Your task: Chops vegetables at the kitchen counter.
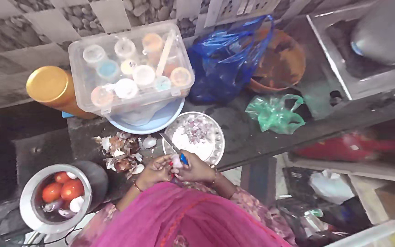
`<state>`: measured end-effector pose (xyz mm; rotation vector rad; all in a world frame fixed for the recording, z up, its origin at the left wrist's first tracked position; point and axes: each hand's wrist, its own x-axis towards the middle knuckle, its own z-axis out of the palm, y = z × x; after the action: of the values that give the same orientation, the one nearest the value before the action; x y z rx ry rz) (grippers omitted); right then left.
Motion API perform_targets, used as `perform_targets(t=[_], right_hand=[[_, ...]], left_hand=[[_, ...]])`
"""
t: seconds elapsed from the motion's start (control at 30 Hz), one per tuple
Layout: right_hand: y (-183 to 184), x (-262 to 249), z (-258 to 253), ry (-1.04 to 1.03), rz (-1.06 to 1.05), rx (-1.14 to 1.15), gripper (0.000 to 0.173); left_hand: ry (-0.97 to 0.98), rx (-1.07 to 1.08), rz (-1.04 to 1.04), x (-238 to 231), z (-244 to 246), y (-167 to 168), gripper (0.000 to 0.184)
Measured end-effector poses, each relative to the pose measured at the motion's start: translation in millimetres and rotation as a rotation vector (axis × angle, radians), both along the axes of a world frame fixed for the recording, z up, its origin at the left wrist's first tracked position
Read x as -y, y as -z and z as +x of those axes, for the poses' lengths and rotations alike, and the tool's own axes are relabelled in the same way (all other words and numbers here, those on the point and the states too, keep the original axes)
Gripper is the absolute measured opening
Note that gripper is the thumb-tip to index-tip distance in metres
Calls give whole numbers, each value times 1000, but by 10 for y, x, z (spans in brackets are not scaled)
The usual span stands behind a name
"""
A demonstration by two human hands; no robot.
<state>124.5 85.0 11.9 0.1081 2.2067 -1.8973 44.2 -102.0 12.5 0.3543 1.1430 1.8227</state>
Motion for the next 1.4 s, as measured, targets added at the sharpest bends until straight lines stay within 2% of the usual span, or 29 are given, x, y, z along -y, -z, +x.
perform_targets(t=[0.23, 0.43, 0.6, 0.83, 1.1, 1.3, 1.4], right_hand=[[-10, 77, 28, 10, -22, -36, 44], [30, 128, 67, 41, -46, -74, 39], [-8, 205, 87, 61, 32, -101, 33], [4, 235, 83, 74, 43, -20, 39], [38, 186, 82, 2, -42, -58, 34], [50, 209, 68, 50, -10, -23, 36], [52, 216, 44, 92, -4, 61, 34]], left_hand=[[-6, -3, -28, -8, 13, 14, 31], [44, 62, 59, 9, 1, 57, 28], [36, 85, -30, -13, 20, -75, 29], [41, 129, -94, -9, -1, -76, 29], [71, 151, -124, -23, -74, -51, 27], [-5, 232, -131, -96, -64, -70, 28], [-69, 266, -211, -164, -54, -104, 24]])
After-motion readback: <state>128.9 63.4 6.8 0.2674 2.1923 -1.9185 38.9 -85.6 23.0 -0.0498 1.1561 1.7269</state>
